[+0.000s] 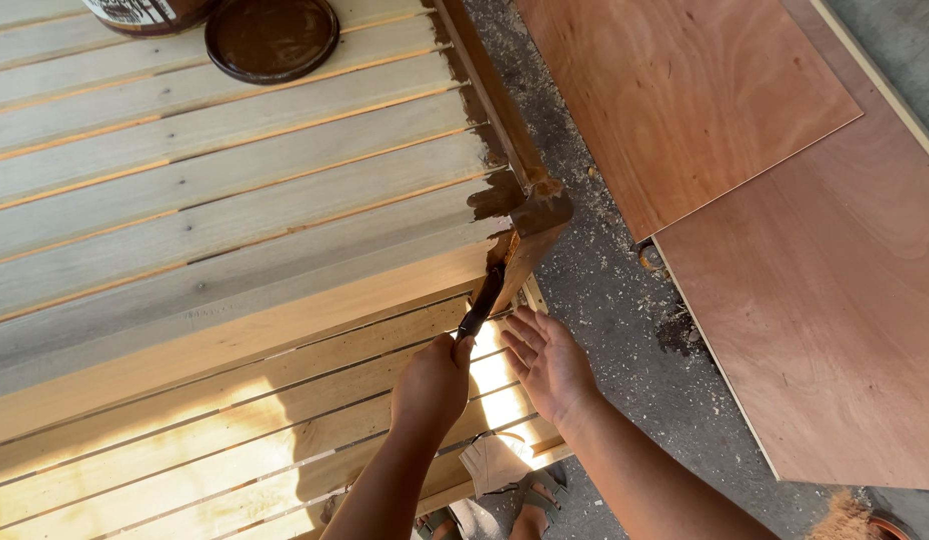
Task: The person applies dark wood stain to the edges and slats of a wooden bench using a brush. They repeatedly dip the brush into a can of stain and spread it along the frame and slats, working along the length of the bench.
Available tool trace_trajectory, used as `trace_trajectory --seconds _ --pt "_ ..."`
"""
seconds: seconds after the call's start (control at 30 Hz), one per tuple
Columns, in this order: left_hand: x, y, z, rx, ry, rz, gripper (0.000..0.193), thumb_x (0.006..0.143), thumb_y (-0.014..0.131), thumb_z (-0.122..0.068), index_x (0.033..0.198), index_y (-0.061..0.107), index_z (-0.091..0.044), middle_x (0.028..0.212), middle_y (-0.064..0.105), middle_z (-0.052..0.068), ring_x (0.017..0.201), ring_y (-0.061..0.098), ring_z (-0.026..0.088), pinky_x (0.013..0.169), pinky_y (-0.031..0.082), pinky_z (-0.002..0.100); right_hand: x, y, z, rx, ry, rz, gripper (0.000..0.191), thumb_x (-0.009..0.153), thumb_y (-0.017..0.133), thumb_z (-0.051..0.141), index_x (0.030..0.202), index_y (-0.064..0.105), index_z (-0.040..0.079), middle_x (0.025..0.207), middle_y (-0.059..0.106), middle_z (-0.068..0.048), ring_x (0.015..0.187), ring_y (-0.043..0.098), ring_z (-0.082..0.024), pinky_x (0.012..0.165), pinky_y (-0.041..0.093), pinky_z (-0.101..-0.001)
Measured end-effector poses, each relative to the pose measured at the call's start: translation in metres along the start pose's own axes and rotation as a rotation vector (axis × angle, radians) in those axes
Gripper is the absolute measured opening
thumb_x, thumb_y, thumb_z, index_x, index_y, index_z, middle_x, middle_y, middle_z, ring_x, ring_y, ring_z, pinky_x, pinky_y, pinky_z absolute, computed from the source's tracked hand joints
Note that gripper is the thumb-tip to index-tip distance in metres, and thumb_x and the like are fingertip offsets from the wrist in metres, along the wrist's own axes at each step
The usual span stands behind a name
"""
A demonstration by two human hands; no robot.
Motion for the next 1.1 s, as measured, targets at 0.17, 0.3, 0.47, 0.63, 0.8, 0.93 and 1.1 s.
trace_trajectory --seconds 0.17,0.3,0.47,0.63,0.8,0.93,1.1 --pt "-0.025 -0.034 -0.031 -0.03 0.035 -0.001 0.048 0.104 0.044 -0.047 0.095 0.067 -0.006 0.079 0.072 0.018 0.075 0.071 0.038 0.072 0.055 0.05 -0.011 0.002 -0.01 -0.102 0.087 0.059 0.048 0.094 0.055 0.032 0.136 0.06 0.008 0.137 0.062 -0.011 0.134 0.054 -0.025 0.116 0.038 -0.0412" --pt "-0.043 -0.063 -0.042 -0.151 0.193 -0.1 0.044 0.102 0.049 -0.045 0.096 0.069 -0.005 0.073 0.069 0.017 0.068 0.069 0.035 0.065 0.054 0.047 -0.03 0.031 -0.01 -0.131 0.134 0.403 0.063 0.08 0.07 0.043 0.137 0.06 0.016 0.139 0.062 -0.003 0.13 0.052 -0.021 0.111 0.036 -0.0358" --pt "-0.047 -0.079 -0.022 -0.446 0.157 0.066 0.047 0.104 0.05 -0.045 0.1 0.071 -0.003 0.063 0.058 0.01 0.056 0.054 0.021 0.056 0.047 0.039 -0.059 0.064 -0.001 0.055 0.068 0.663 0.066 0.079 0.08 0.049 0.132 0.056 0.018 0.134 0.057 -0.002 0.128 0.049 -0.022 0.112 0.034 -0.0427" --pt "-0.067 -0.081 0.006 -0.736 0.037 0.401 0.053 0.106 0.056 -0.05 0.121 0.069 0.0 0.078 0.052 0.012 0.06 0.046 0.022 0.056 0.041 0.038 -0.073 0.088 -0.007 0.132 0.071 0.601 0.06 0.081 0.077 0.044 0.131 0.055 0.019 0.129 0.059 0.002 0.127 0.05 -0.019 0.115 0.034 -0.0435" --pt "-0.114 -0.117 0.012 -1.04 0.717 0.302 0.1 0.078 0.089 -0.038 0.157 0.034 -0.01 0.132 0.058 0.016 0.119 0.06 0.025 0.098 0.049 0.038 -0.082 0.109 -0.018 0.261 0.154 0.597 0.06 0.09 0.068 0.052 0.13 0.055 0.009 0.12 0.062 -0.009 0.123 0.055 -0.026 0.114 0.038 -0.0449" --pt "-0.112 -0.103 0.018 -1.083 0.715 -0.03 0.095 0.072 0.09 -0.031 0.15 0.044 -0.006 0.136 0.06 0.015 0.118 0.063 0.023 0.097 0.053 0.038 -0.095 0.132 -0.025 0.26 0.141 0.769 0.058 0.097 0.067 0.055 0.132 0.054 0.01 0.118 0.06 -0.007 0.115 0.053 -0.024 0.099 0.039 -0.0409" --pt "-0.091 -0.108 0.037 -0.735 0.626 -0.426 0.03 0.095 0.074 -0.012 0.123 0.07 -0.001 0.105 0.077 0.009 0.092 0.075 0.016 0.084 0.061 0.028 -0.101 0.136 -0.033 0.125 0.151 0.711 0.057 0.093 0.067 0.059 0.13 0.055 0.017 0.122 0.058 -0.001 0.12 0.052 -0.015 0.105 0.04 -0.0344"
Point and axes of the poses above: each hand's wrist, its own x-axis towards the middle knuckle, its own y-axis out of the palm, z = x × y, the point moved 4 cm from there along x, towards the middle knuckle
